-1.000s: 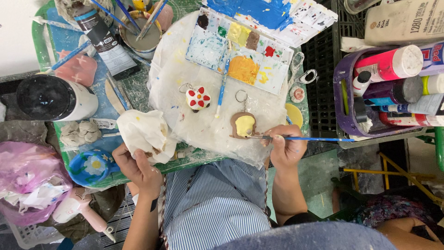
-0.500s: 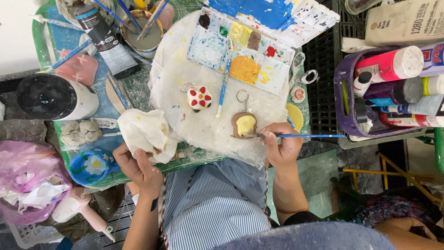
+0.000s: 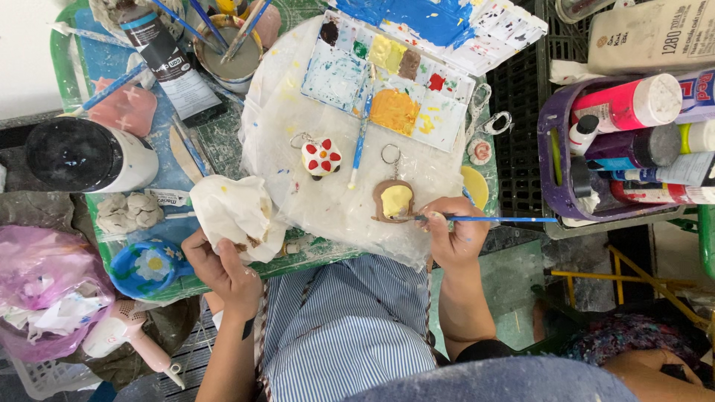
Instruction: The person paints small clay figures and a keychain with a brush, dipping into a paint palette and wiping the brush on a cloth.
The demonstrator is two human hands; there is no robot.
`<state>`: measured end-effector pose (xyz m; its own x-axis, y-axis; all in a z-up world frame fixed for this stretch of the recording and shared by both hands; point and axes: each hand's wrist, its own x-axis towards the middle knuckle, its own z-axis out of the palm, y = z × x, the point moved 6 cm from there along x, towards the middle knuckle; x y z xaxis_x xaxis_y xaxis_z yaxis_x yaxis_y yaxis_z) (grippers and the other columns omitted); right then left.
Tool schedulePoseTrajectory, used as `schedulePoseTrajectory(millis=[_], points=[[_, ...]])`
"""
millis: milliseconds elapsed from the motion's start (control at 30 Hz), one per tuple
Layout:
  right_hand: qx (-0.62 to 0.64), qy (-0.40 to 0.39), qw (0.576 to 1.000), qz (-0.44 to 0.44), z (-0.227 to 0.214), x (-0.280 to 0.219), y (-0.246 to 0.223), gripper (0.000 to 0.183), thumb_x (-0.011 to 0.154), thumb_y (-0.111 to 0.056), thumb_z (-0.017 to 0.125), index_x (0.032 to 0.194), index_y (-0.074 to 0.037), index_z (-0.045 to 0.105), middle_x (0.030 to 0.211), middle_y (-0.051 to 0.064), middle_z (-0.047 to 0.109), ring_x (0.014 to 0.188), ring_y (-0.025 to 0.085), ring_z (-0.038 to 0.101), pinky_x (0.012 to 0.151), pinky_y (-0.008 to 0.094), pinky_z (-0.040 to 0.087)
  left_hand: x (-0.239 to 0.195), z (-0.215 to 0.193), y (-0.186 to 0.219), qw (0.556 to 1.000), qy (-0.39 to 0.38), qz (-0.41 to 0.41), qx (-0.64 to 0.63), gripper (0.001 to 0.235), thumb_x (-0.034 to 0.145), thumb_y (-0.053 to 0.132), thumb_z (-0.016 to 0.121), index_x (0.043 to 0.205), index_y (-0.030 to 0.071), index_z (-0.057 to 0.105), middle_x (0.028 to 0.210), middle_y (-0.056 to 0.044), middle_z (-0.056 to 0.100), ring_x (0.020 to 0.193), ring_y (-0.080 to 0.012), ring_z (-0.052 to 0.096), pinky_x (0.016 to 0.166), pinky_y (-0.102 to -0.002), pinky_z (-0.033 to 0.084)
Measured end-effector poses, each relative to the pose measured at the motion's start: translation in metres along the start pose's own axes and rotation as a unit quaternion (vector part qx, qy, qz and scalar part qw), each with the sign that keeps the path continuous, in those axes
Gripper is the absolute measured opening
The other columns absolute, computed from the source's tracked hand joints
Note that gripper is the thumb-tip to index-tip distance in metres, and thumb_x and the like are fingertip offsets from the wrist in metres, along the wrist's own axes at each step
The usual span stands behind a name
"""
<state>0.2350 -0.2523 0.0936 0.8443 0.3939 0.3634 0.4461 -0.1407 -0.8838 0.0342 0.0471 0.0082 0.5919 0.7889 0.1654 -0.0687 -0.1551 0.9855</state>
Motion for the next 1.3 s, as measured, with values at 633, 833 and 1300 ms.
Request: schedulePoseTrajectory(millis=[633, 833, 1300], points=[[0.08, 0.094, 0.992, -0.005, -0.008, -0.004, -0.004, 0.021, 0.112, -0.022, 0.052, 0.106, -0.002, 0.051, 0.092, 0.014, 0.066, 0.069, 0.014, 0.062, 0.059, 0.023, 0.048, 0.0, -0.004, -0.002, 0.999, 0.013, 0.034, 0.028, 0.025, 0.116, 0.021, 0.042, 0.125, -0.001, 0.04, 0.117, -0.008, 0.047, 0.099, -0.0095, 0.047, 0.094, -0.028, 0.043], [0.144, 0.083, 0.986, -0.003, 0.012, -0.018, -0.004, 0.015, 0.11, -0.017, 0.055, 0.108, -0.004, 0.049, 0.09, 0.013, 0.062, 0.065, 0.014, 0.062, 0.057, 0.026, 0.05, -0.011, -0.015, 0.004, 0.996, 0.059, 0.064, 0.023, 0.024, 0.115, 0.021, 0.044, 0.126, -0.001, 0.039, 0.122, -0.009, 0.049, 0.103, -0.0104, 0.048, 0.097, -0.028, 0.043], [0.294, -0.118, 0.948, 0.037, 0.128, -0.042, -0.069, 0.012, 0.102, 0.004, 0.06, 0.109, 0.0, 0.051, 0.11, 0.02, 0.065, 0.075, 0.018, 0.071, 0.067, 0.031, 0.061, -0.053, 0.021, 0.043, 0.975, -0.116, -0.103, -0.156, 0.026, 0.099, -0.003, 0.063, 0.119, -0.002, 0.047, 0.112, -0.01, 0.063, 0.099, -0.0128, 0.066, 0.086, -0.027, 0.057]])
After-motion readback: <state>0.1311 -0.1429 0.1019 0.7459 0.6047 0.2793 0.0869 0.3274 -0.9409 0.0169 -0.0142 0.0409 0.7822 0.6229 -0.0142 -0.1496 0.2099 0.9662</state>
